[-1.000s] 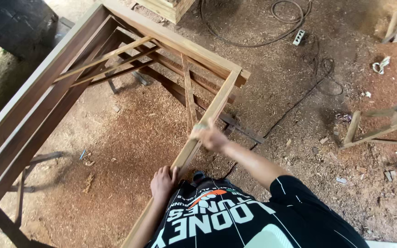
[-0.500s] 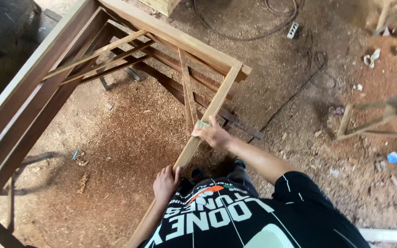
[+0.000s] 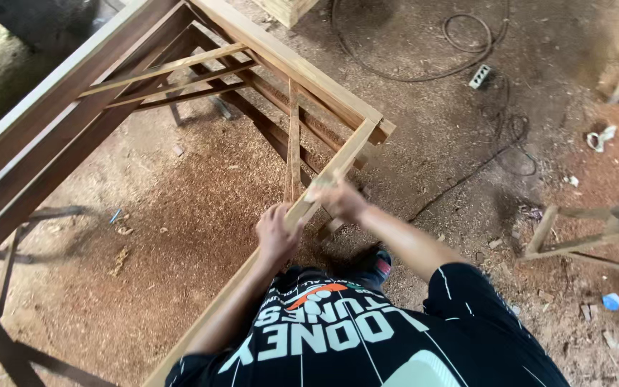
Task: The person sands the surfaces and edges of a wooden frame by hand using a piece of sandpaper, moving it back and forth across different sections of the frame.
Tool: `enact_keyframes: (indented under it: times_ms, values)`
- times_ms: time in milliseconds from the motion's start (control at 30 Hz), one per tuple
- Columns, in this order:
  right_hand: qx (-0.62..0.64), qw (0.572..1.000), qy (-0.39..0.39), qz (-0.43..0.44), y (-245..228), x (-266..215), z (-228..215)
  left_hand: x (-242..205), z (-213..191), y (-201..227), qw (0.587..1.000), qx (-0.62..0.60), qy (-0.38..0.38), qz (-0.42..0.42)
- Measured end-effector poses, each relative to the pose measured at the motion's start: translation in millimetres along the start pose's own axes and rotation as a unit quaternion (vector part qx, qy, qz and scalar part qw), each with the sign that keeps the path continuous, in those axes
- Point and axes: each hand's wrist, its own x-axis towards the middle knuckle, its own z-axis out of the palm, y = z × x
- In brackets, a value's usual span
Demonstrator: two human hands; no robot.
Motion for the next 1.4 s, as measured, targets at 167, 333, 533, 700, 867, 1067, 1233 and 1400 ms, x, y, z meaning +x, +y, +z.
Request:
enact_keyframes:
  times_ms: [167, 333, 533, 700, 867, 1067, 1233, 1400]
  values:
    - [-0.139, 0.983, 0.101, 0.063, 30.9, 18.2, -79.4, 54.0, 60.9, 11.4, 0.993, 0.043, 0.091, 0.065]
    - [-0.147, 0.987, 0.052, -0.041, 41.5, 18.8, -53.3, 104.4, 82.7, 19.9, 0.987, 0.054, 0.151, -0.004]
    - [0.033, 0.995, -0.069, 0.07, 74.1, 20.2, -86.4, 110.4, 74.8, 44.7, 0.982, 0.144, 0.004, -0.12]
    - [-0.23, 0.966, 0.114, -0.038, 120.3, 40.9, -109.2, 117.2, 74.6, 39.6, 0.976, 0.071, 0.019, -0.204]
    - [0.01, 0.991, 0.006, -0.132, 115.3, 24.5, -69.3, 116.0, 77.9, 34.1, 0.963, 0.171, 0.072, -0.198]
    - [-0.076, 0.995, -0.035, 0.059, 130.5, 29.2, -142.9, 113.6, 68.8, 55.3, 0.952, 0.154, 0.034, -0.263]
    - [-0.224, 0.971, -0.075, 0.044, 134.1, 37.9, -145.0, 112.0, 69.1, 56.2, 0.949, 0.175, 0.041, -0.257]
    - [-0.038, 0.991, 0.042, -0.125, 131.0, 10.4, -113.7, 112.6, 69.4, 58.2, 0.945, 0.197, 0.036, -0.259]
